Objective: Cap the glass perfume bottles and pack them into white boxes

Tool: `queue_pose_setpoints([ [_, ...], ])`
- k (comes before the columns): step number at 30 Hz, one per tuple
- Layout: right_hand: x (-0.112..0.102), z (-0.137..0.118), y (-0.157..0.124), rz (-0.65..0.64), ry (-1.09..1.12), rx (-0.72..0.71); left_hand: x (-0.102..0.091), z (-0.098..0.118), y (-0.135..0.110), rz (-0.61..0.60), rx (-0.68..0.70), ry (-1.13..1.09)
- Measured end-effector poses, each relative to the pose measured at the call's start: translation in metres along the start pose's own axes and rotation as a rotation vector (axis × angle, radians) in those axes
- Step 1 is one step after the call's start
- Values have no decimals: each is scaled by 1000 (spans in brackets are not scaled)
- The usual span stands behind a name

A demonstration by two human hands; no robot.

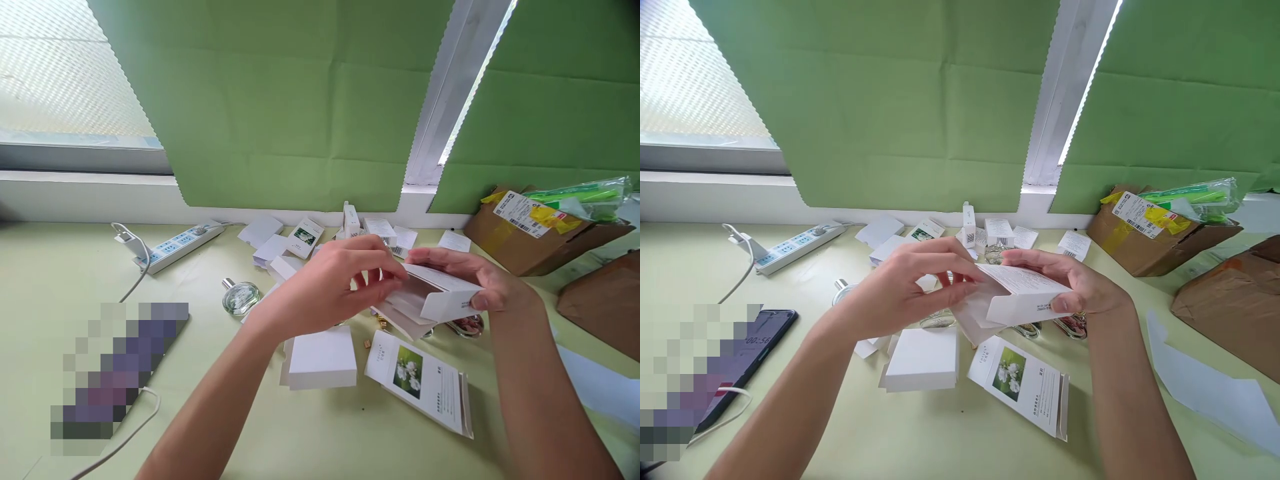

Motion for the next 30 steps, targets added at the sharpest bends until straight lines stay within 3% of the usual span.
queue_pose_setpoints([
  [5,3,-1,1,-27,-47,3,1,3,-2,-55,-1,111],
  [11,1,-5,1,-13,-73,-38,6,10,-8,-223,102,27],
  [13,2,-6,-2,-24,-105,-10,8,12,-8,-223,150,52],
  [19,4,-18,-12,37,-56,164,0,16,-1,71,333,104],
  [22,-1,-25,-19,100,-80,176,-14,10,1,238,325,60],
  [26,-21,-20,-37,214,-77,234,-57,-14,-7,592,183,10],
  [28,-38,-12,-51,382,-51,326,-84,-37,-17,784,53,3],
  [30,-57,-4,-67,580,-8,402,-103,-71,-25,848,-167,-5],
])
Point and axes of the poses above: each hand's wrist, its own y-axis towards the middle knuckle, its own x-axis out of the palm, z = x × y, the point moved 7 cm from there along y, towards the middle knuckle, and after that the axes turned 10 degrees about -y, right-handed, at the moved point
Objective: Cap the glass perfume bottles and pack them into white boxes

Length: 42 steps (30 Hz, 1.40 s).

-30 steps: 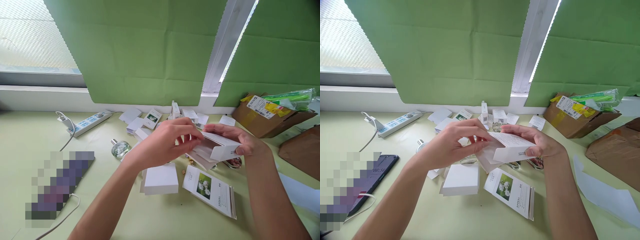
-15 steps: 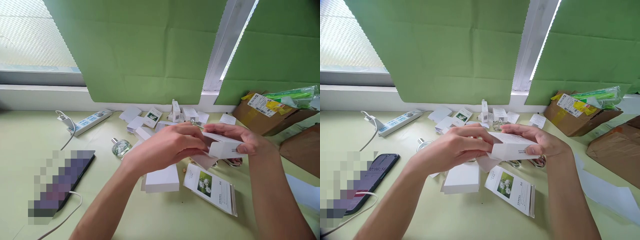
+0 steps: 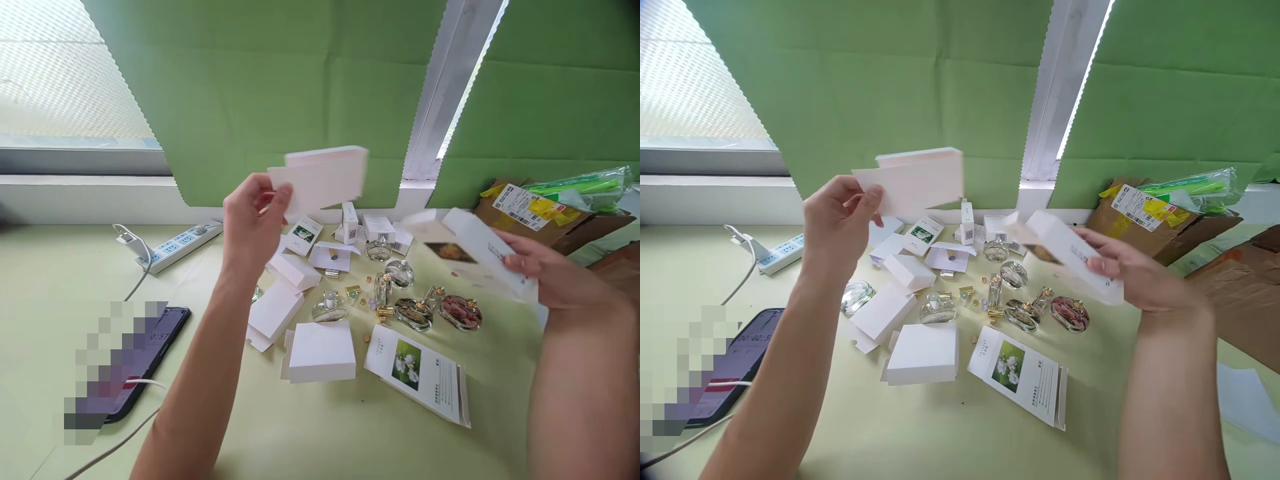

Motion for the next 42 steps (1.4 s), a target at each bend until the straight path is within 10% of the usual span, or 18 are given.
queue_pose_setpoints([
  [4,-43,25,9,341,35,90,-31,-66,10,184,-307,13],
  [10,-81,75,33,671,-170,238,-29,-95,7,9,-429,190],
  [16,-74,82,47,583,-204,35,-13,-74,7,-83,-289,233],
  [23,-115,119,56,828,-531,220,7,-62,4,-169,-188,227],
  [32,-101,112,157,520,-983,286,21,-42,-2,-268,-98,244],
  [42,-110,118,132,572,-871,493,22,-38,-4,-272,-74,273],
])
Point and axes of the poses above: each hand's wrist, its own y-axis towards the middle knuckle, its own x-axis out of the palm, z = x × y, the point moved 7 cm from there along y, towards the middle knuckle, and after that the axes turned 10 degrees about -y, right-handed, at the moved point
